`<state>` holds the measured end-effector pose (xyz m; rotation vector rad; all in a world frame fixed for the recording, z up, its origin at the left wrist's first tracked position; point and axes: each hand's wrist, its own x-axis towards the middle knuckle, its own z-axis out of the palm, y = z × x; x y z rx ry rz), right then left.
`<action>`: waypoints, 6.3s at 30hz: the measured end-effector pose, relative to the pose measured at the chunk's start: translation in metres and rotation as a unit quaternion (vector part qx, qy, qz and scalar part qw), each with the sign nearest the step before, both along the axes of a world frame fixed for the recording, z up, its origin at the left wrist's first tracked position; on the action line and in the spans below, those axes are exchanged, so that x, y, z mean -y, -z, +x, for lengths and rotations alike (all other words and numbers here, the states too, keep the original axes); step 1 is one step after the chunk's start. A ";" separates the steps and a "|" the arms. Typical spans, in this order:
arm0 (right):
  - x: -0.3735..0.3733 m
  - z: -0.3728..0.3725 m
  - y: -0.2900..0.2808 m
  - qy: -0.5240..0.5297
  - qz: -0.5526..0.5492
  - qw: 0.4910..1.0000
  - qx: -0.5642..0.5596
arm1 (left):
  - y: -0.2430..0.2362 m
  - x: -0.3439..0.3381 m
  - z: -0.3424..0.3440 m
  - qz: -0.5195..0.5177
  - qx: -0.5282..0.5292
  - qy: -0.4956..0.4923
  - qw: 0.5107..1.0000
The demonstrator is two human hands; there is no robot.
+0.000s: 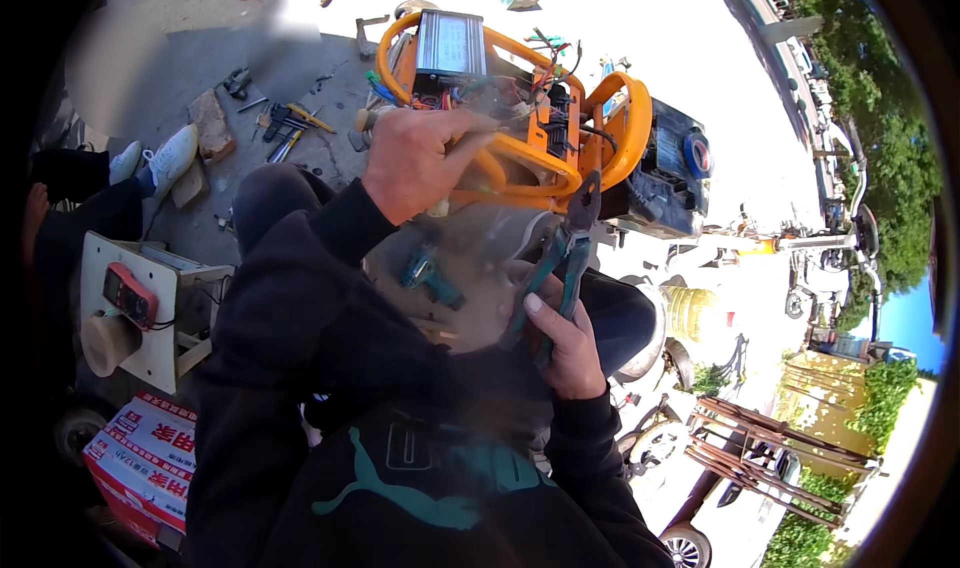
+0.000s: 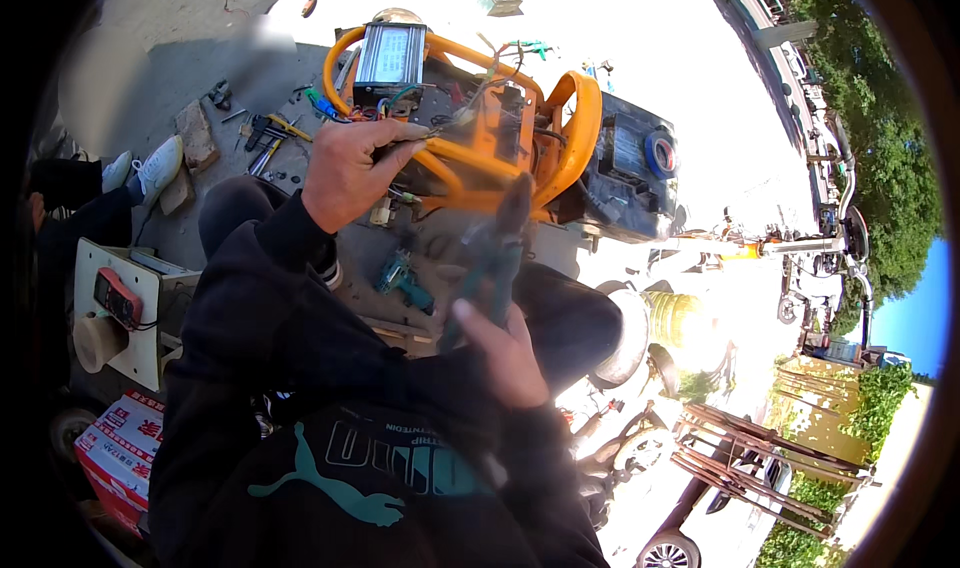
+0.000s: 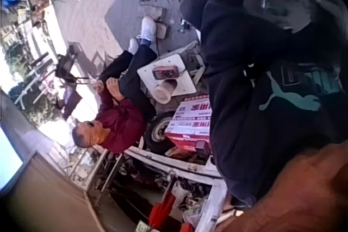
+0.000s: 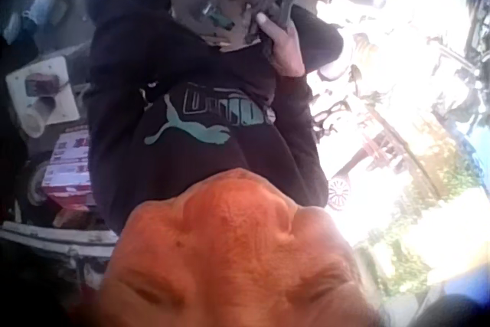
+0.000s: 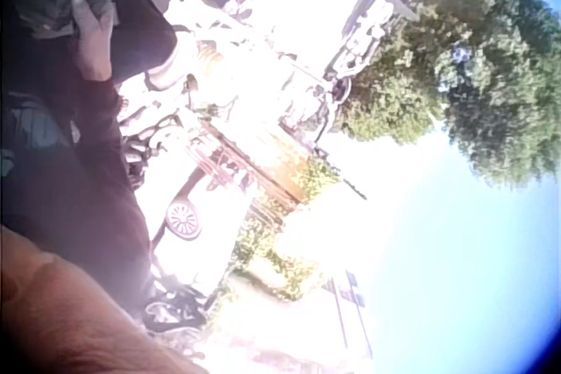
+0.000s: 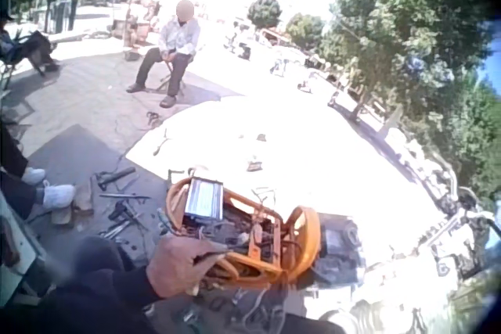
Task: The person sits on the ground and repairs an electronic device by stripping wires, twisting them together, and wrapping them with electrical tape. They use pliers and a lighter during the process.
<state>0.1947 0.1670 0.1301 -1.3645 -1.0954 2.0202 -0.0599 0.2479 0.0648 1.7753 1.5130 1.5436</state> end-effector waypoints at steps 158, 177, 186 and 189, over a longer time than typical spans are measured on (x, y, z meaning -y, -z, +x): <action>-0.071 -0.065 0.056 -0.049 0.516 0.719 0.464 | 0.007 -0.005 -0.021 -0.042 0.052 0.068 0.995; -0.077 -0.062 0.063 -0.067 0.524 0.714 0.459 | 0.005 -0.005 -0.019 -0.031 0.025 0.048 0.998; -0.077 -0.061 0.056 -0.083 0.508 0.719 0.468 | 0.009 -0.006 -0.020 -0.033 0.008 0.058 0.998; -0.078 -0.063 0.055 -0.093 0.480 0.731 0.476 | 0.006 -0.006 -0.020 -0.048 0.008 0.057 0.997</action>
